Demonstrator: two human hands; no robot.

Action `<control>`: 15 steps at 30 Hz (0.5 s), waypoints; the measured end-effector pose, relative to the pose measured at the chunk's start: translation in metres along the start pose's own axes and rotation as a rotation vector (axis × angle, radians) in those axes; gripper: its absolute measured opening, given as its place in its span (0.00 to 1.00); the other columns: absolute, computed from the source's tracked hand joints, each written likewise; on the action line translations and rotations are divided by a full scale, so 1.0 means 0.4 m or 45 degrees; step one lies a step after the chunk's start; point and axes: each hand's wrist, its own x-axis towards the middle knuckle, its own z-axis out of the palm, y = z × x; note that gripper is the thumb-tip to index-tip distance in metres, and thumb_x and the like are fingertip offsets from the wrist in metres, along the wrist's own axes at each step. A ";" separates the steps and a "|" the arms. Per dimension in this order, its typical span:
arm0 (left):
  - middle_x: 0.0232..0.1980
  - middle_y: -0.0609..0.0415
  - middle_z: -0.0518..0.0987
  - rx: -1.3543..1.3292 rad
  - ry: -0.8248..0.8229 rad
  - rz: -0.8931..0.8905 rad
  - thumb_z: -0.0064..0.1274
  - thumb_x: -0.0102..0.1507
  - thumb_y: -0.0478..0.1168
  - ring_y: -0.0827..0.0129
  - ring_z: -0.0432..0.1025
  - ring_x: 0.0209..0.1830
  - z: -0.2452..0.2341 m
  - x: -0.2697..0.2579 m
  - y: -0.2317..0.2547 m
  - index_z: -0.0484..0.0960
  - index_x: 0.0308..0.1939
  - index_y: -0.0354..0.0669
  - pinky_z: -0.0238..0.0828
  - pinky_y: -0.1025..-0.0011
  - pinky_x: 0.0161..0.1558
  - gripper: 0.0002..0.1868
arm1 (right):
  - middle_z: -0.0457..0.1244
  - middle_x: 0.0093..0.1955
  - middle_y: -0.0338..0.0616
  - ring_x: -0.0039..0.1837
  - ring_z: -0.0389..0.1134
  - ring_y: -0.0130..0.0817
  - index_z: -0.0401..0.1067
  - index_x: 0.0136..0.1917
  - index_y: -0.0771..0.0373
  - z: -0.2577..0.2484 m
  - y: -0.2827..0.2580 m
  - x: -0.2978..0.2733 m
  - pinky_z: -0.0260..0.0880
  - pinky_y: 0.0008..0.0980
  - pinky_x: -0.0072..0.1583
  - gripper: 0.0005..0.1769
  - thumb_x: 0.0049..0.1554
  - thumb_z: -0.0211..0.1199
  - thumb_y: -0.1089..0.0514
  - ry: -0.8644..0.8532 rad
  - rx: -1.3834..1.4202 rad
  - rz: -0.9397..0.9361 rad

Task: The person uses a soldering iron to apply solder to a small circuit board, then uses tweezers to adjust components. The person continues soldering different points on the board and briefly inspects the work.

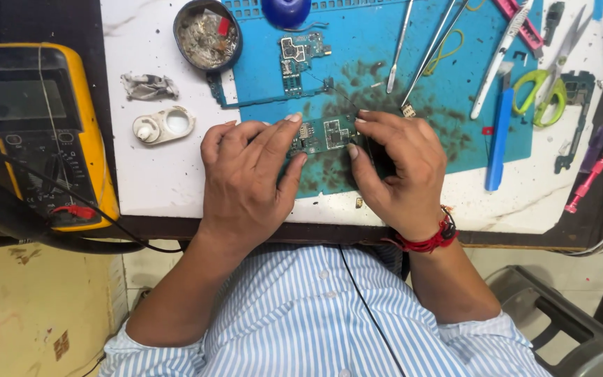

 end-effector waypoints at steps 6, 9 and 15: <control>0.61 0.50 0.81 -0.051 0.001 -0.007 0.61 0.67 0.40 0.60 0.70 0.59 -0.005 0.007 0.002 0.72 0.69 0.35 0.55 0.56 0.67 0.28 | 0.69 0.62 0.49 0.57 0.69 0.44 0.74 0.60 0.65 -0.002 -0.001 0.007 0.67 0.38 0.59 0.19 0.55 0.72 0.65 -0.009 -0.002 -0.006; 0.61 0.50 0.81 -0.063 -0.026 -0.013 0.61 0.67 0.40 0.59 0.70 0.60 -0.006 0.010 0.002 0.72 0.69 0.36 0.55 0.56 0.67 0.28 | 0.69 0.62 0.48 0.58 0.69 0.44 0.74 0.60 0.65 -0.001 -0.002 0.008 0.67 0.38 0.59 0.19 0.55 0.71 0.65 0.001 0.000 -0.009; 0.64 0.49 0.80 -0.085 -0.063 -0.019 0.59 0.67 0.39 0.59 0.70 0.60 -0.010 0.013 0.000 0.73 0.67 0.36 0.54 0.56 0.68 0.26 | 0.69 0.62 0.48 0.56 0.70 0.43 0.74 0.59 0.64 0.004 -0.002 0.013 0.67 0.38 0.59 0.19 0.54 0.70 0.66 0.005 -0.001 0.052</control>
